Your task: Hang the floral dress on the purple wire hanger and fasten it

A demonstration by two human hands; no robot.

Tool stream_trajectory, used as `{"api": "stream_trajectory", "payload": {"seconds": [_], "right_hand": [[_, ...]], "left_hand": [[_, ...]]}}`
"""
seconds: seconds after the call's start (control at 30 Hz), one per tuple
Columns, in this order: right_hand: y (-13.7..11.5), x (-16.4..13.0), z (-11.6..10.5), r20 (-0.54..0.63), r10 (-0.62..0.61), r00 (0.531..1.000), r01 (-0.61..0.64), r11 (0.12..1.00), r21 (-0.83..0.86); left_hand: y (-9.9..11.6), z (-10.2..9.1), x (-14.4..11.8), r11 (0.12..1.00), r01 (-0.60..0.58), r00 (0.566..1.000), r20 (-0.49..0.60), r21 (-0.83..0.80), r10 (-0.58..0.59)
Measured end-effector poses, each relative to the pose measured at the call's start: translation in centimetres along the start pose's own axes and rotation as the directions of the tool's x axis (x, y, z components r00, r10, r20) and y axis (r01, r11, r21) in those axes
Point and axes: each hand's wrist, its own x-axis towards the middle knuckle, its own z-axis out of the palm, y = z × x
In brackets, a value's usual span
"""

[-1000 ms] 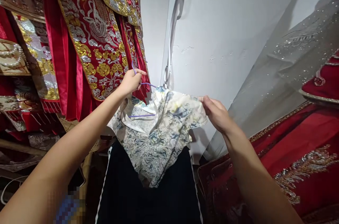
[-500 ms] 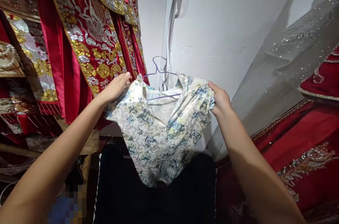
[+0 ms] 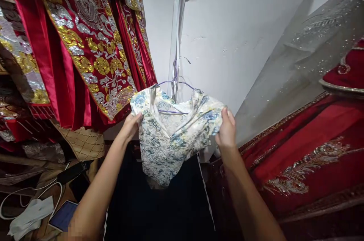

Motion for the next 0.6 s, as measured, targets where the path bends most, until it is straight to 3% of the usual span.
{"api": "stream_trajectory", "payload": {"seconds": [0.13, 0.2, 0.27, 0.3, 0.37, 0.4, 0.43, 0.53, 0.6], "right_hand": [[2.5, -4.7, 0.4, -0.212, -0.143, 0.967, 0.085, 0.961, -0.262], [4.0, -7.9, 0.1, -0.268, -0.125, 0.955, 0.023, 0.935, -0.355], [5.4, -10.8, 0.1, -0.124, 0.126, 0.984, -0.163, 0.922, -0.352], [6.0, -11.9, 0.3, 0.026, 0.303, 0.953, -0.276, 0.897, -0.346], [6.6, -13.4, 1.3, 0.314, 0.539, 0.781, -0.428, 0.829, -0.359], [6.6, -13.7, 2.0, 0.407, 0.574, 0.710, -0.454, 0.816, -0.359], [6.5, -13.9, 2.7, 0.464, 0.570, 0.678, -0.454, 0.821, -0.346], [5.2, -13.8, 4.1, 0.547, 0.475, 0.689, -0.388, 0.880, -0.276], [4.3, -13.8, 4.0, 0.564, 0.423, 0.709, -0.339, 0.906, -0.254]], "left_hand": [[-5.4, 1.2, -3.3, 0.983, 0.182, 0.983, 0.021, -0.034, -0.181], [-6.6, 2.0, -5.3, 0.972, 0.231, 0.973, 0.026, -0.033, -0.230], [-7.1, 2.6, -7.3, 0.969, 0.238, 0.971, 0.008, -0.071, -0.238], [-7.0, 2.8, -8.2, 0.967, 0.238, 0.971, 0.002, -0.091, -0.239], [-6.6, 3.0, -9.6, 0.963, 0.250, 0.968, 0.018, -0.100, -0.249], [-6.2, 2.9, -10.1, 0.961, 0.261, 0.965, 0.038, -0.087, -0.258], [-5.8, 2.8, -10.5, 0.961, 0.269, 0.962, 0.062, -0.068, -0.265], [-4.6, 2.3, -11.0, 0.963, 0.269, 0.957, 0.116, -0.007, -0.267], [-4.4, 1.9, -11.0, 0.969, 0.245, 0.965, 0.090, 0.037, -0.248]]}}
